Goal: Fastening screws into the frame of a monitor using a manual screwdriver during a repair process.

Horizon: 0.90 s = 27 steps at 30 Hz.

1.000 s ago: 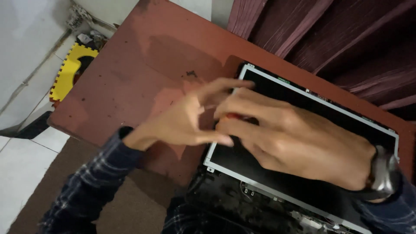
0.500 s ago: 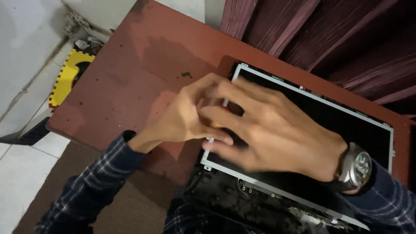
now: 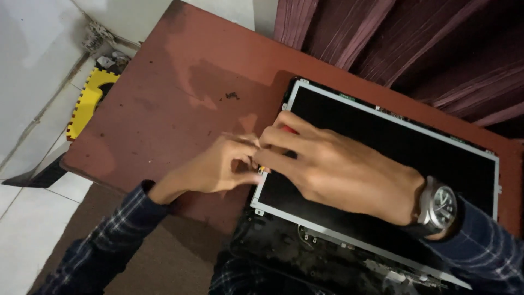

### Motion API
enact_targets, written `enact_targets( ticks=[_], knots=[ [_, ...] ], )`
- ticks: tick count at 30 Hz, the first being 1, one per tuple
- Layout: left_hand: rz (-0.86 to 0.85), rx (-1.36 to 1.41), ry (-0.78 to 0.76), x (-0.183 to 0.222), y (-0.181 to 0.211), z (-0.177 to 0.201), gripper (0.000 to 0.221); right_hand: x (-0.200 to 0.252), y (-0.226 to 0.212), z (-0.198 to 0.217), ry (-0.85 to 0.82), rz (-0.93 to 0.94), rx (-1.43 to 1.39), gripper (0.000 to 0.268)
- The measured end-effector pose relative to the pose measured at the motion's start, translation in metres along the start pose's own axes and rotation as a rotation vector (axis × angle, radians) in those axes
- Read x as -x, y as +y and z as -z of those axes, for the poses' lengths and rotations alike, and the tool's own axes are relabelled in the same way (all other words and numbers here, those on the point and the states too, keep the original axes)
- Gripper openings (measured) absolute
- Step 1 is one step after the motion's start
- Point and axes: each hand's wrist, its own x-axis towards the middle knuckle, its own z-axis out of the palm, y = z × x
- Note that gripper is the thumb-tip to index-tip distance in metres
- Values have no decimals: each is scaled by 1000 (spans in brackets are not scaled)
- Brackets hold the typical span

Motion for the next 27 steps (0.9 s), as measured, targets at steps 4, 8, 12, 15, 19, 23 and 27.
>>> enact_targets(
  ticks=[4,8,12,15,19,23,27],
  knots=[
    [9,-118,61,3,0,-2,14,4,1,0,64,14,4,24],
    [96,-103,14,2,-1,-3,11,15,-2,9,149,47,-109,27],
    [256,-204,-27,-18,19,-2,9,58,-2,33,330,22,-168,24],
    [-4,-462,-78,-49,51,-16,18,100,-20,80,255,-252,44,30],
    [-371,-303,-222,-105,35,-76,12,153,-27,81,307,-324,119,21],
    [-285,-475,-306,-138,24,-110,15,181,-43,86,318,-417,229,19],
    [-305,-406,-219,-139,10,-119,8,180,-50,82,305,-443,201,22]
  ],
)
